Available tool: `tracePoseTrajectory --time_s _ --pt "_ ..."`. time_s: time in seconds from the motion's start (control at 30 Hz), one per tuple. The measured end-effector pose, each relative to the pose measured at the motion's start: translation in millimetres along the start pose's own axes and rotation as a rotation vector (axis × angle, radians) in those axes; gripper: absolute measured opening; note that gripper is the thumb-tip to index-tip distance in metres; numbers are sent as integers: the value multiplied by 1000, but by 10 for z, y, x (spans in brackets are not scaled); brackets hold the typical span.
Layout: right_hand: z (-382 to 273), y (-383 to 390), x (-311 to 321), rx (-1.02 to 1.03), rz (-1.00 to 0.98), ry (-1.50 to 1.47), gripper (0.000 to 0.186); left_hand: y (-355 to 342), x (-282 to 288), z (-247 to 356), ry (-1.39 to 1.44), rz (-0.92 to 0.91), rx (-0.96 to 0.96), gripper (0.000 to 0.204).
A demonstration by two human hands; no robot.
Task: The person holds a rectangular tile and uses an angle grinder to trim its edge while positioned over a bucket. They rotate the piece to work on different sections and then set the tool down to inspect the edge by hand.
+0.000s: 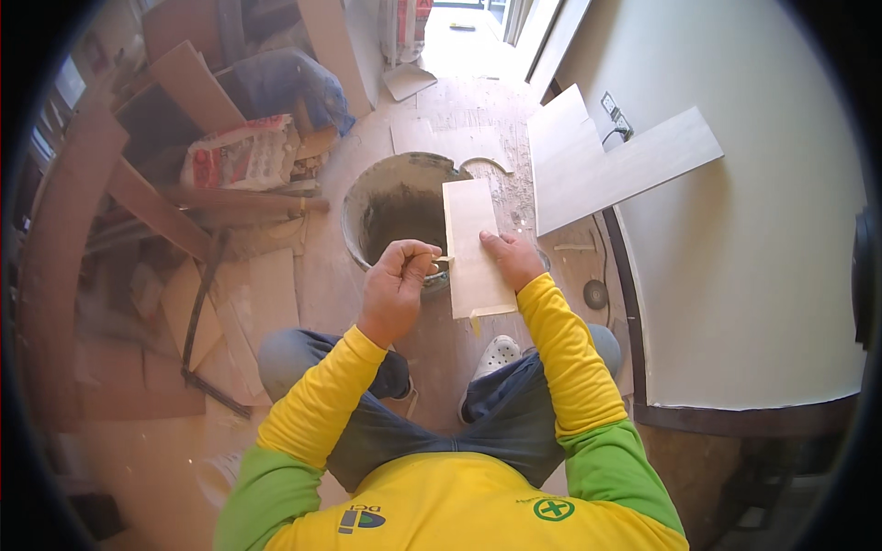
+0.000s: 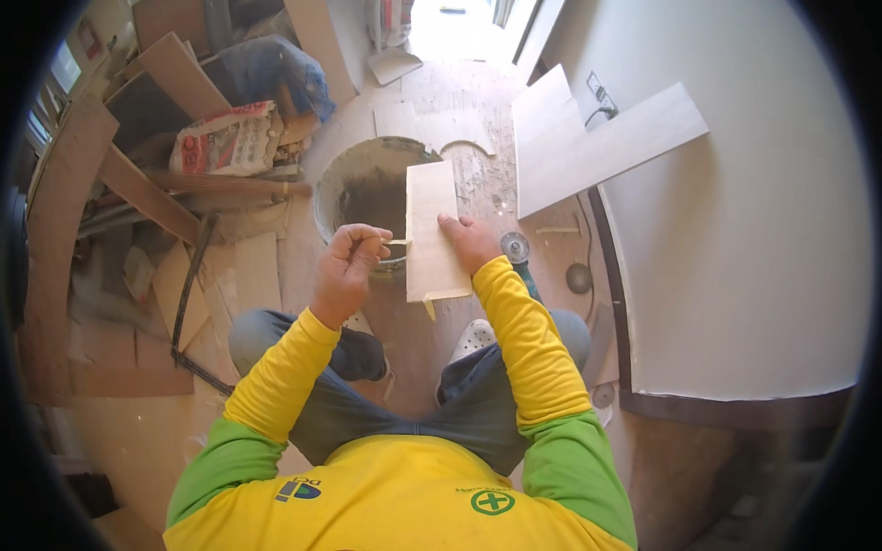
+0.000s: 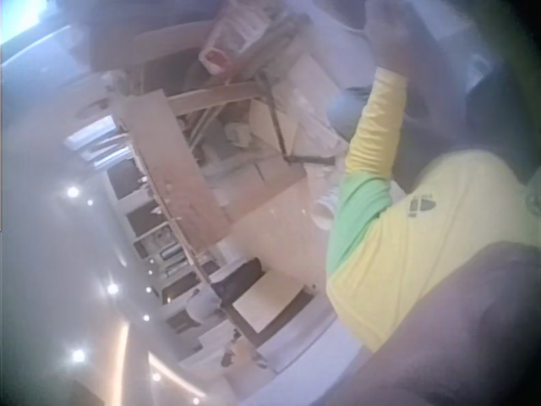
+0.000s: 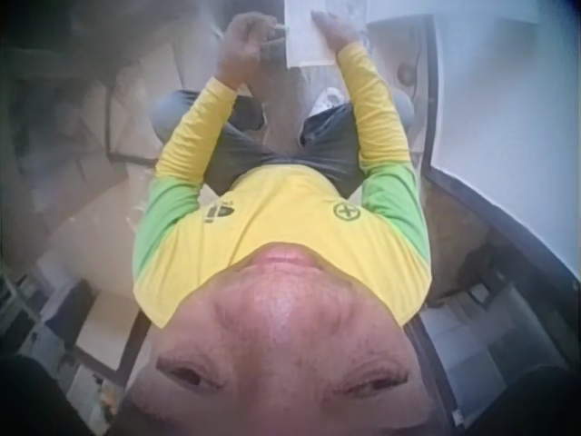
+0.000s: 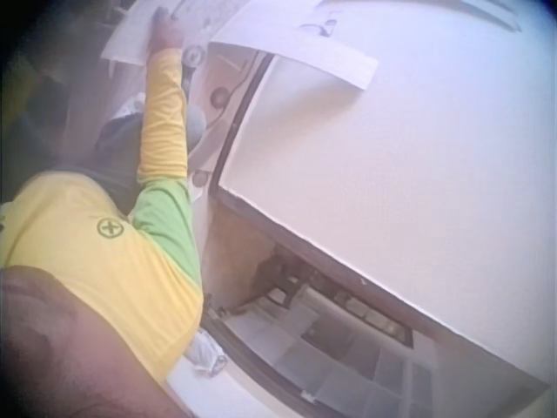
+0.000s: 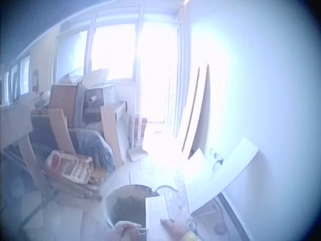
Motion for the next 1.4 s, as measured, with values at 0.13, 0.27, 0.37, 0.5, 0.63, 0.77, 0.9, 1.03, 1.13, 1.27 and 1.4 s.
tracePoseTrajectory --time_s 0.13,0.27,0.37,0.5,0.63,0.77,0.9,1.03,1.13,1.27,1.4 --pt "-59 13 -72 -41 -131 -252 52 10 44 66 -1 22 -45 12" --pt "-120 83 -150 -86 -184 -531 43 27 85 97 -3 45 -38 12" --pt "37 -21 -11 -72 -137 -321 44 7 69 92 -4 56 -45 12" --pt "219 -170 7 -92 -154 -247 46 -19 92 39 23 73 -36 12" --pt "82 -40 -114 -170 -200 -302 48 -41 124 -10 88 94 0 12" --pt "38 -1 -113 -160 -220 -184 49 -146 199 -86 245 147 5 12" --pt "-98 74 -174 -144 -322 -122 47 -253 649 -3 406 364 -18 11" --pt "-163 159 -169 -107 -399 -94 49 -266 1459 106 484 679 -199 12" --pt "-113 105 -211 -33 -466 -109 52 -44 2137 172 525 880 -351 14" --pt "-109 102 -128 -39 -391 36 53 350 2805 80 462 1074 -456 12" --pt "-94 54 -1 -38 -209 54 53 304 2667 -166 476 817 -170 12"
Point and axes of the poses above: each hand's wrist, its own y-axis away from the middle knuckle, its own x-axis out of the back of the hand, z = x × y, the point moved 5 cm from there along -y, towards the middle knuckle, and after that the axes turned 12 degrees about -z, right-handed, at the moved point
